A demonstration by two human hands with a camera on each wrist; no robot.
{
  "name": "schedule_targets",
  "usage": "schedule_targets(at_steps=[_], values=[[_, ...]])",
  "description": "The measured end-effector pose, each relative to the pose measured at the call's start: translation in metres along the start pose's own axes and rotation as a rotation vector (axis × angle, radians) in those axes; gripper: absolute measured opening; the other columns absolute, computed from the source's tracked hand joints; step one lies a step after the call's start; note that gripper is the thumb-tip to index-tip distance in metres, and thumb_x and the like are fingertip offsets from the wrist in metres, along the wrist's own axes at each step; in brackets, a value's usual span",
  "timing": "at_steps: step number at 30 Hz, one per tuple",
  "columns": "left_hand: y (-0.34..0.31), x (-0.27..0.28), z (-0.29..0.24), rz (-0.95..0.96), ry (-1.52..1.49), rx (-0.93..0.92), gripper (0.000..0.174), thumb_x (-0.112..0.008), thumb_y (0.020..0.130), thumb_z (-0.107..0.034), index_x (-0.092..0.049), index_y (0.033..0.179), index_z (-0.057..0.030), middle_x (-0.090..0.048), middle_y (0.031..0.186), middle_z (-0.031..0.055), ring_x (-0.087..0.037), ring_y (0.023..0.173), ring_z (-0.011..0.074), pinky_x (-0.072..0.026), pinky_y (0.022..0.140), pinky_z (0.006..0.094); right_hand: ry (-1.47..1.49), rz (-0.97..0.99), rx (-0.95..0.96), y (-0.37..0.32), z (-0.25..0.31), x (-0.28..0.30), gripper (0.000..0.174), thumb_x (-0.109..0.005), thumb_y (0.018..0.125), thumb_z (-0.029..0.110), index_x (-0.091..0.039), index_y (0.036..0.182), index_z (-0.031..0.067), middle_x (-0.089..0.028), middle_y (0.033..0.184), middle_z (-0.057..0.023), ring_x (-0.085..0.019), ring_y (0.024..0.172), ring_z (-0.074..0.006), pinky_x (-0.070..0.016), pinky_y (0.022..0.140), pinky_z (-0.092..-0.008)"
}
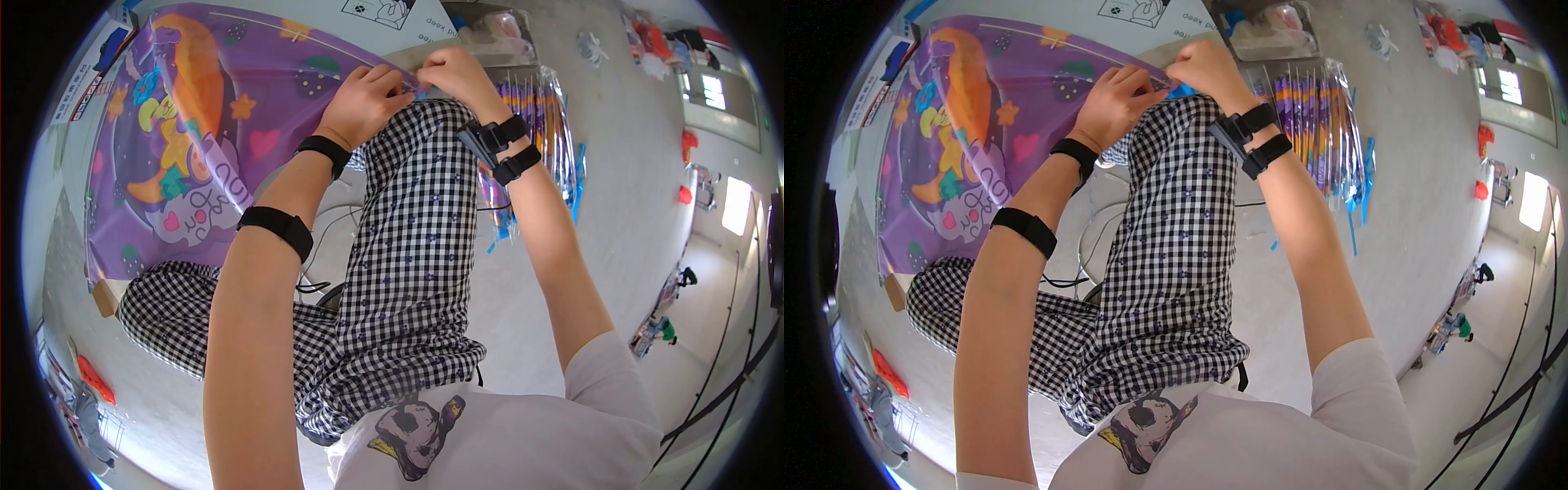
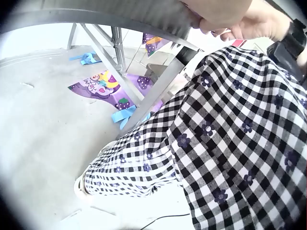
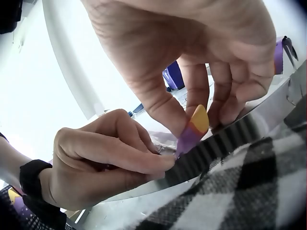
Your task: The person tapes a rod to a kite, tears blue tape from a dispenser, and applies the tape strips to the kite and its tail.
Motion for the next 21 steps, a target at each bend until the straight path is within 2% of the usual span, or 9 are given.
schedule_targets(at_steps=[1,4,10,21], values=[[0.000,0.000,0.000,0.003,-0.001,0.002,0.034,-0.067,0.068,-0.006,-0.075,0.099,-0.0161,-0.055,0.084,0.0002,-0.057,0.089,0.0195,-0.0490,0.082,0.0357,0.001,-0.010,-0.002,0.000,0.001,0.001,0.023,-0.068,0.072,0.022,-0.069,0.074,-0.0006,-0.066,0.066,-0.0089,-0.060,0.061,-0.0162,-0.0458,0.060,-0.0303],[0.000,-0.001,0.001,0.005,-0.004,0.006,0.033,-0.066,0.068,-0.006,-0.075,0.098,-0.0161,-0.055,0.084,0.0002,-0.058,0.089,0.0194,-0.0490,0.082,0.0355,0.066,-0.082,0.059,-0.001,-0.002,0.000,0.021,-0.070,0.070,0.022,-0.069,0.070,0.0011,-0.065,0.062,-0.0113,-0.062,0.057,-0.0214,-0.0471,0.057,-0.0324],[0.001,-0.002,0.001,-0.003,0.008,0.006,0.029,-0.066,0.071,-0.007,-0.076,0.097,-0.0157,-0.056,0.084,0.0000,-0.058,0.088,0.0191,-0.0490,0.081,0.0347,0.068,-0.168,0.160,-0.008,-0.001,0.001,0.019,-0.069,0.074,0.019,-0.067,0.071,0.0004,-0.064,0.062,-0.0103,-0.061,0.056,-0.0221,-0.0468,0.056,-0.0326],[0.002,-0.004,0.001,-0.001,0.022,0.002,0.033,-0.068,0.069,-0.005,-0.075,0.100,-0.0160,-0.056,0.085,0.0000,-0.057,0.090,0.0185,-0.0489,0.080,0.0346,-0.178,-0.204,0.146,-0.010,0.007,0.006,0.017,-0.066,0.076,0.024,-0.069,0.078,0.0076,-0.069,0.073,-0.0098,-0.067,0.070,-0.0298,-0.0510,0.061,-0.0392]])
Point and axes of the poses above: each hand's wrist, its own y-axis towards the middle knuckle, its own x-axis out of the back of the hand, z = x × y, the point moved 5 cm from there along y, towards the middle knuckle
